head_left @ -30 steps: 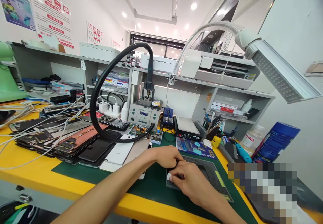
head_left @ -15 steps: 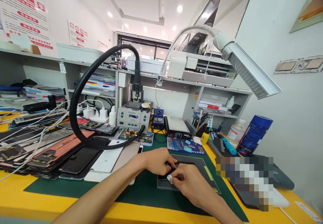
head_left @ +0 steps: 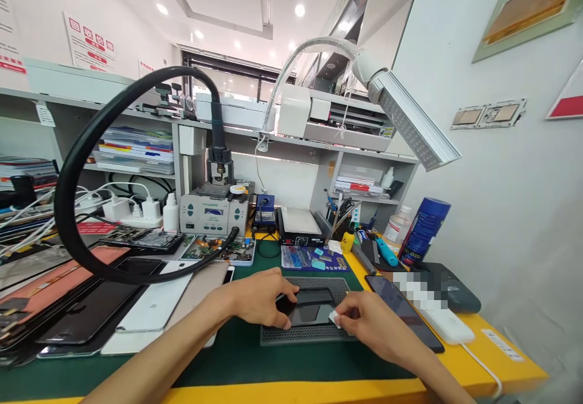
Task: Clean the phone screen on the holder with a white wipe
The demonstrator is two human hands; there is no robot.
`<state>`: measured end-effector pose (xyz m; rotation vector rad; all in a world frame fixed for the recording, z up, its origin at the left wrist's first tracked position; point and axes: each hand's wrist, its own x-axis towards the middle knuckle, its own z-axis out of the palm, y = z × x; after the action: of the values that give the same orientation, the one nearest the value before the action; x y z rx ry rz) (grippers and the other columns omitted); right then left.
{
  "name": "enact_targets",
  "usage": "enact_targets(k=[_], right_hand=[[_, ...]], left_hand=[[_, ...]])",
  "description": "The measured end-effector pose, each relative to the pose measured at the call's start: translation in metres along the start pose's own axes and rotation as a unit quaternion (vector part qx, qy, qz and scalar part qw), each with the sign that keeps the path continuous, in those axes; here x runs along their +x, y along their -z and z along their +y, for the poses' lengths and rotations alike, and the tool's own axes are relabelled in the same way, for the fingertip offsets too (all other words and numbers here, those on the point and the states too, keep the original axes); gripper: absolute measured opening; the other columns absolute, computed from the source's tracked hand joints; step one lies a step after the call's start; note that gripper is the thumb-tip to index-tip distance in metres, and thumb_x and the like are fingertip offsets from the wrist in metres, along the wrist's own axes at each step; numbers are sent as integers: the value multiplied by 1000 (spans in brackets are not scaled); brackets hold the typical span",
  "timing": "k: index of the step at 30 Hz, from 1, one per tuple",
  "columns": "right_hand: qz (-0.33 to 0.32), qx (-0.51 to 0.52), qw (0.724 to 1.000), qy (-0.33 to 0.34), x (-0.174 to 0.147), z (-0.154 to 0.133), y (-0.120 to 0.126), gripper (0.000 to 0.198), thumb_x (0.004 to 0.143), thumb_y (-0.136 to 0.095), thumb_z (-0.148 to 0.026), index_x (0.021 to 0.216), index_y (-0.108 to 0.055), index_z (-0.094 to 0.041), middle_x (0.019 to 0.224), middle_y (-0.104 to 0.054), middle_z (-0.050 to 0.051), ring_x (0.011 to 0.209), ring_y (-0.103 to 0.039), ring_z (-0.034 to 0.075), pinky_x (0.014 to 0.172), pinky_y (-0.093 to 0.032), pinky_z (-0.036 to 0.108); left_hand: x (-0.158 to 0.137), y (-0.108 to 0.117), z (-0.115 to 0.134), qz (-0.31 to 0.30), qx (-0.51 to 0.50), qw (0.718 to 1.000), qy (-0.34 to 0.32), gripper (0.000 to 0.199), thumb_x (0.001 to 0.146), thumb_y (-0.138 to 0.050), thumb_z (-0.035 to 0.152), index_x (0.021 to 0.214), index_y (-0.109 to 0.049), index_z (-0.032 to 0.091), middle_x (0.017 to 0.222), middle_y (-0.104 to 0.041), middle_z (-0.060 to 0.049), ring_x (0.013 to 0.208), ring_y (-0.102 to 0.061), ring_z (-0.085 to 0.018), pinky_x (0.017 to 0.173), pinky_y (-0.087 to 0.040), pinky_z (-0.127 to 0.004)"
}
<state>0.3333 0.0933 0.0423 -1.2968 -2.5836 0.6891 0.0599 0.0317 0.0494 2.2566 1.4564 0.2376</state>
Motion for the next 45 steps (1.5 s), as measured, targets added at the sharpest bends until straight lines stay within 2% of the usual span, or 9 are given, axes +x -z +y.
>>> enact_targets(k=[4, 10, 21, 26, 30, 35, 39, 43, 45], right_hand=[[11, -14, 1000, -11, -3, 12, 6, 23, 90, -59, -36, 85, -76, -20, 93, -75, 7, 79, -64, 22, 64, -40, 29], [15, -8, 1000, 1, 6, 14, 8, 26, 92, -57, -38, 90, -74, -19, 89, -74, 7, 73, -61, 21, 61, -39, 29], [16, -33, 998, 60, 64, 23, 8, 22, 90, -58, -30, 82, -72, -16, 77, -70, 6, 71, -62, 20, 61, -40, 29], [5, -40, 995, 91, 69, 21, 14, 18, 90, -58, -27, 86, -71, -16, 86, -72, 8, 77, -63, 21, 64, -43, 29], [-4, -36, 994, 100, 66, 22, 16, 21, 93, -55, -30, 89, -71, -17, 87, -70, 7, 74, -62, 20, 63, -43, 29], [-5, -29, 994, 102, 68, 28, 14, 21, 94, -54, -30, 93, -71, -18, 90, -69, 7, 77, -62, 20, 65, -44, 29], [0, -28, 995, 101, 68, 29, 13, 21, 95, -53, -29, 94, -71, -18, 90, -69, 7, 77, -62, 20, 65, -44, 30], [8, -28, 995, 101, 66, 26, 13, 21, 94, -53, -28, 93, -71, -17, 91, -70, 7, 77, -62, 20, 66, -43, 30], [9, -26, 994, 103, 65, 24, 14, 20, 94, -54, -27, 91, -71, -17, 90, -70, 7, 77, -62, 20, 65, -43, 29]], left_hand=[[0, -2, -1, 2, -3, 1000, 0, 56, 80, -75, 49, 131, -69, 25, 150, -59, -3, 132, -52, -30, 100, -50, -37], [-2, -2, 4, 2, -1, 1000, 11, 56, 81, -72, 45, 132, -67, 22, 150, -58, -5, 134, -51, -31, 105, -48, -38], [-4, -13, 6, 35, 58, 997, -21, 45, 84, -64, 37, 127, -66, 22, 147, -60, -8, 130, -54, -31, 104, -49, -39], [-9, -22, 22, 69, 111, 991, -18, 32, 83, -60, 30, 112, -69, 20, 139, -61, -13, 124, -54, -33, 105, -48, -46], [-12, -24, 44, 73, 160, 984, 25, 26, 86, -55, 30, 103, -70, 17, 118, -63, -17, 114, -55, -35, 101, -49, -50], [-5, -27, 60, 32, 216, 975, 38, 33, 85, -54, 26, 111, -69, 13, 110, -66, -20, 102, -61, -36, 90, -52, -50], [5, -35, 61, -4, 224, 973, 54, 41, 90, -52, 30, 124, -67, 13, 110, -68, -23, 104, -62, -41, 79, -55, -52], [10, -47, 57, -29, 233, 970, 70, 55, 102, -41, 48, 149, -52, 24, 129, -63, -28, 113, -60, -47, 77, -56, -55], [10, -53, 56, -35, 235, 969, 74, 62, 102, -37, 59, 155, -45, 29, 139, -57, -29, 117, -59, -49, 79, -55, -57]])
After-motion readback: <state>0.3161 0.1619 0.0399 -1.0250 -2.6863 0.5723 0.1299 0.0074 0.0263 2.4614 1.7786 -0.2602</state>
